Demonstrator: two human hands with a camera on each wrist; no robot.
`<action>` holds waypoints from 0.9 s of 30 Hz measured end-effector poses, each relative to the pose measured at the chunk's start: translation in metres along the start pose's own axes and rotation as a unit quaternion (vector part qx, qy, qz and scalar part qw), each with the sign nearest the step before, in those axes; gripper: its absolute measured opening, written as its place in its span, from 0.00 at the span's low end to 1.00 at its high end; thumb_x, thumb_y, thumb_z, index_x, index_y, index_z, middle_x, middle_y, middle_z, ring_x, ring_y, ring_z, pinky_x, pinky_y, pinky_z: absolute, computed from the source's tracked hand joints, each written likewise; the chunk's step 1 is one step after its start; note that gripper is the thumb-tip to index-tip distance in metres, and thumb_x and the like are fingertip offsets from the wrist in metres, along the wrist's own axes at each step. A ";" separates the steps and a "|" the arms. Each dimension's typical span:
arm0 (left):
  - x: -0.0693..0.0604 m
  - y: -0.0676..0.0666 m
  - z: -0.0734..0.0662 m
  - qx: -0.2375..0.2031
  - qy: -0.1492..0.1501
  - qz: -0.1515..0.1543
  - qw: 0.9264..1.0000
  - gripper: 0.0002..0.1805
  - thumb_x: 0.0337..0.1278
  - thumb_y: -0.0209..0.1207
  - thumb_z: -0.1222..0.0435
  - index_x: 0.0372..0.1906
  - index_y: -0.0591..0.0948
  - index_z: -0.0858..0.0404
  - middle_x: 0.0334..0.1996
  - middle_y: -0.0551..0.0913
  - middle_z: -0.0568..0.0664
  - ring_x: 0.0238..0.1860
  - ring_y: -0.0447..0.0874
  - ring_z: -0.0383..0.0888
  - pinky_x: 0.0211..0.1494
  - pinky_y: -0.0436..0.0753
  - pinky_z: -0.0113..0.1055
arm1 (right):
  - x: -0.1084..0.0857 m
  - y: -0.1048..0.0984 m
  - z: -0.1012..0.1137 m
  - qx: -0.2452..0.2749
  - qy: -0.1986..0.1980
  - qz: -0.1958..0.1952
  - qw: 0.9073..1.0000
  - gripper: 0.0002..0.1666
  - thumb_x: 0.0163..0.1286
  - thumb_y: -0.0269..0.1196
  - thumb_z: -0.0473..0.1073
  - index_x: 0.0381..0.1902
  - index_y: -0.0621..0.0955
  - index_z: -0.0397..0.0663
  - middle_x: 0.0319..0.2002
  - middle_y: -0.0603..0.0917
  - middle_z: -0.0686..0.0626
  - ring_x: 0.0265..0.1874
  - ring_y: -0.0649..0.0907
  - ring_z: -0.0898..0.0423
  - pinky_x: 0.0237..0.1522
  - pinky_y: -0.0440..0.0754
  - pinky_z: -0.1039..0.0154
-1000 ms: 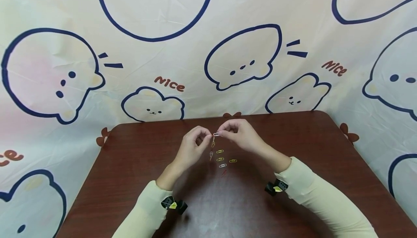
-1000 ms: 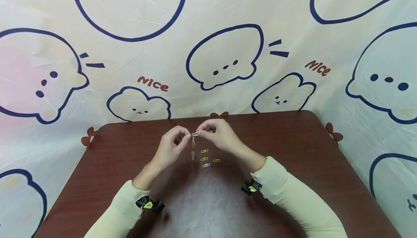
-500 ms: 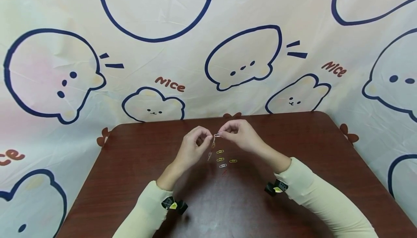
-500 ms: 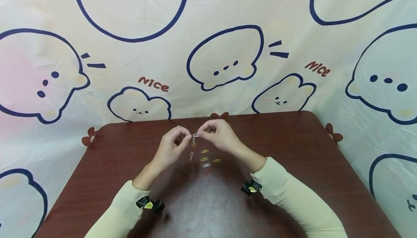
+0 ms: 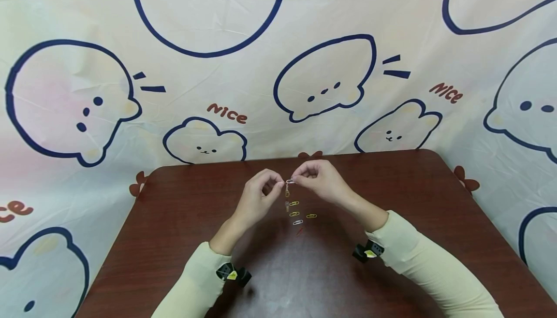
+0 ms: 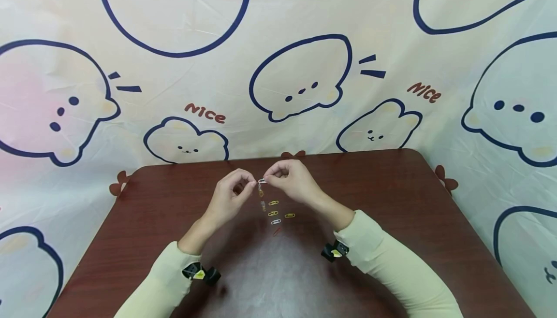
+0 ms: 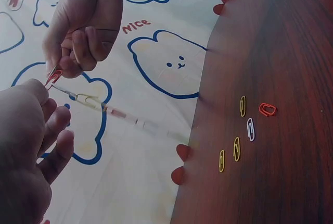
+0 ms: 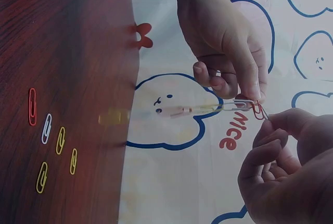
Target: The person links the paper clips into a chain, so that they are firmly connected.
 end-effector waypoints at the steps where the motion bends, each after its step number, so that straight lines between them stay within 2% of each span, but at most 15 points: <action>1: 0.000 0.000 0.000 0.001 0.003 0.000 1.000 0.03 0.68 0.63 0.69 0.39 0.82 0.66 0.33 0.80 0.48 0.31 0.77 0.41 0.32 0.79 0.31 | 0.000 0.000 -0.001 0.002 0.001 0.000 1.000 0.05 0.69 0.68 0.36 0.37 0.87 0.39 0.31 0.86 0.45 0.31 0.81 0.45 0.32 0.78 0.66; 5: 0.000 0.001 -0.001 0.006 0.011 0.003 1.000 0.03 0.68 0.63 0.69 0.39 0.81 0.66 0.33 0.80 0.48 0.31 0.77 0.41 0.33 0.79 0.31 | 0.000 0.000 -0.002 0.003 0.001 -0.002 1.000 0.05 0.69 0.68 0.36 0.37 0.87 0.39 0.33 0.86 0.41 0.30 0.81 0.50 0.32 0.78 0.66; 10: 0.000 0.001 0.000 0.006 0.008 0.006 1.000 0.02 0.68 0.63 0.69 0.39 0.82 0.65 0.34 0.81 0.48 0.32 0.77 0.41 0.33 0.79 0.31 | 0.000 -0.002 -0.001 0.007 0.003 -0.005 1.000 0.05 0.68 0.69 0.36 0.37 0.87 0.38 0.33 0.86 0.40 0.29 0.80 0.52 0.30 0.78 0.66; 21: 0.000 -0.006 0.003 0.009 -0.009 -0.003 1.000 0.04 0.69 0.63 0.68 0.39 0.82 0.66 0.34 0.81 0.48 0.30 0.77 0.41 0.33 0.80 0.32 | -0.002 -0.007 -0.011 0.002 0.031 -0.001 1.000 0.06 0.70 0.69 0.40 0.41 0.88 0.44 0.30 0.85 0.48 0.23 0.76 0.52 0.24 0.75 0.65; 27: 0.000 -0.007 0.004 0.008 -0.013 -0.006 1.000 0.04 0.69 0.63 0.68 0.40 0.82 0.65 0.34 0.81 0.48 0.31 0.77 0.42 0.33 0.81 0.34 | -0.003 -0.007 -0.012 -0.037 0.021 0.007 0.999 0.05 0.71 0.68 0.40 0.41 0.89 0.47 0.28 0.83 0.47 0.24 0.75 0.51 0.25 0.74 0.64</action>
Point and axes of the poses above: each hand's wrist, its own x-axis towards the middle knuckle, its own y-axis out of the palm, z = x × y, the point moved 8 cm from there along x, towards the middle knuckle
